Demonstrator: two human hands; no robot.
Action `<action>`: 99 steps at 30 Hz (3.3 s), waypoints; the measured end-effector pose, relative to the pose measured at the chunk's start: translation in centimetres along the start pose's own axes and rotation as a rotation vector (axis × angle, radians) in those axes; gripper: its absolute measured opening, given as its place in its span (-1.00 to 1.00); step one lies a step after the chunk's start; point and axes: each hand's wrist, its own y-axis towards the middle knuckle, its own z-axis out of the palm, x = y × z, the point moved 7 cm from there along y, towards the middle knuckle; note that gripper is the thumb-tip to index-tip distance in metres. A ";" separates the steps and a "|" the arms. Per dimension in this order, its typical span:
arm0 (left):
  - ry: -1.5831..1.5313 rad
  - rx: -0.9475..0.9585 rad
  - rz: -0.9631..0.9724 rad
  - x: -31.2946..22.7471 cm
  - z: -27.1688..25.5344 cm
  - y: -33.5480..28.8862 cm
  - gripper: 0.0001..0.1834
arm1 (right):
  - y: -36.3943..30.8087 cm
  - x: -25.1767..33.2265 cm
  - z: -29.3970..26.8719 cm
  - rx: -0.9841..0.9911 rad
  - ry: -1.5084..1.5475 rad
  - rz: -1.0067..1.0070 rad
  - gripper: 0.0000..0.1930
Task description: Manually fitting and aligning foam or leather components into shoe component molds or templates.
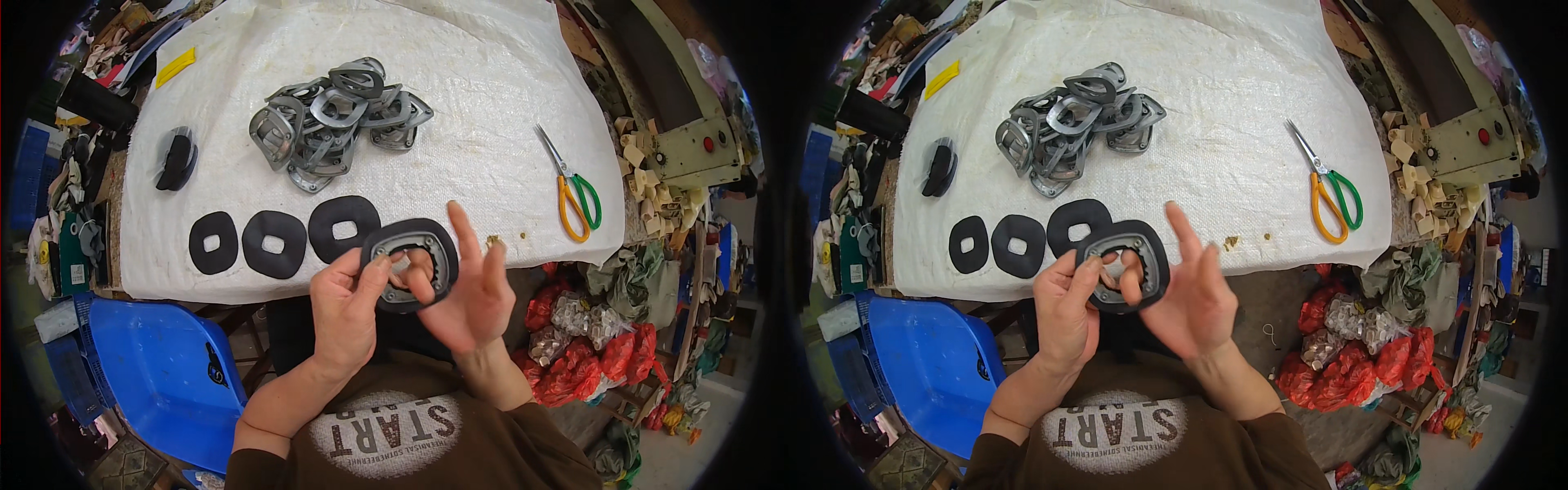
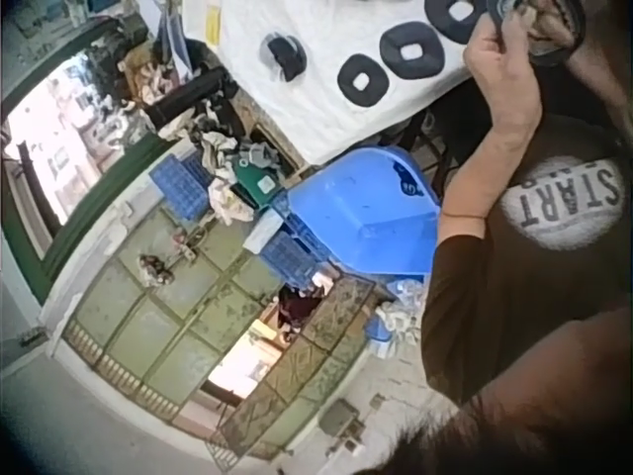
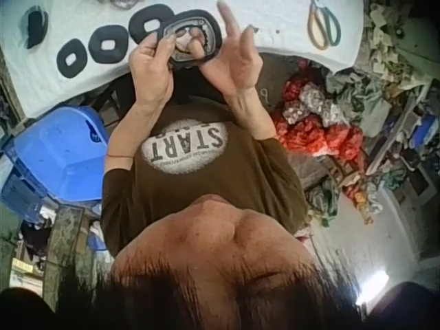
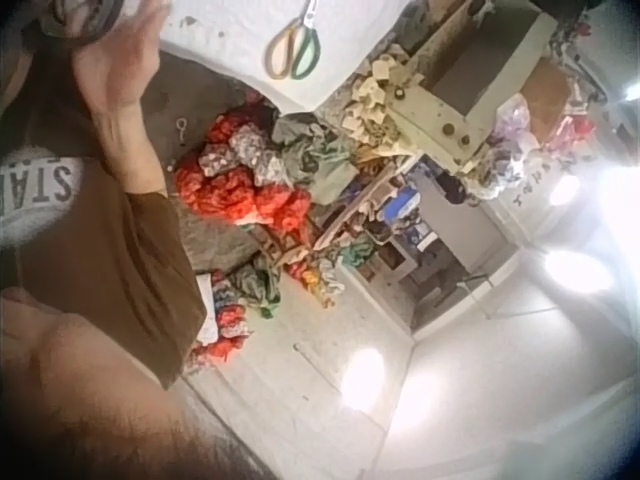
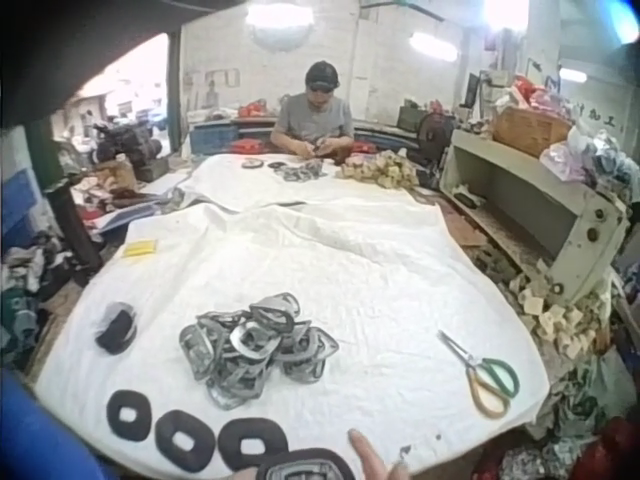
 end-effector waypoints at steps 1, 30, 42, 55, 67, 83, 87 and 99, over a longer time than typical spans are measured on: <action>0.047 0.002 0.019 -0.3 -0.2 0.1 -0.80 | -0.3 0.5 -0.5 -0.145 -0.044 -0.006 -0.46; 0.181 0.029 0.130 -2.0 -0.1 0.6 -0.80 | -0.7 5.3 1.9 0.261 -1.393 -0.369 -0.63; 0.069 0.133 -0.006 -0.7 0.8 -0.2 -0.81 | 0.6 0.7 -0.8 -0.142 -0.314 0.069 -0.51; -0.273 0.308 -0.122 0.8 1.8 -0.5 -0.73 | 0.1 0.9 -0.2 -0.172 -0.251 0.038 -0.38; -0.453 0.231 -0.169 -0.9 1.6 -0.6 -0.52 | 0.4 1.2 -0.8 -0.243 -0.281 0.038 -0.41; 0.120 0.073 0.121 -1.8 0.2 -0.1 -0.44 | -2.1 4.4 3.5 0.109 -1.874 -0.592 -0.54; 0.122 0.053 0.131 -2.1 0.4 -0.2 -0.44 | -2.7 2.6 4.6 0.330 -2.271 -0.554 -0.56; 0.024 0.089 -0.034 0.0 -0.1 -0.5 -0.44 | -2.5 2.6 3.0 0.787 -2.209 -0.164 -0.59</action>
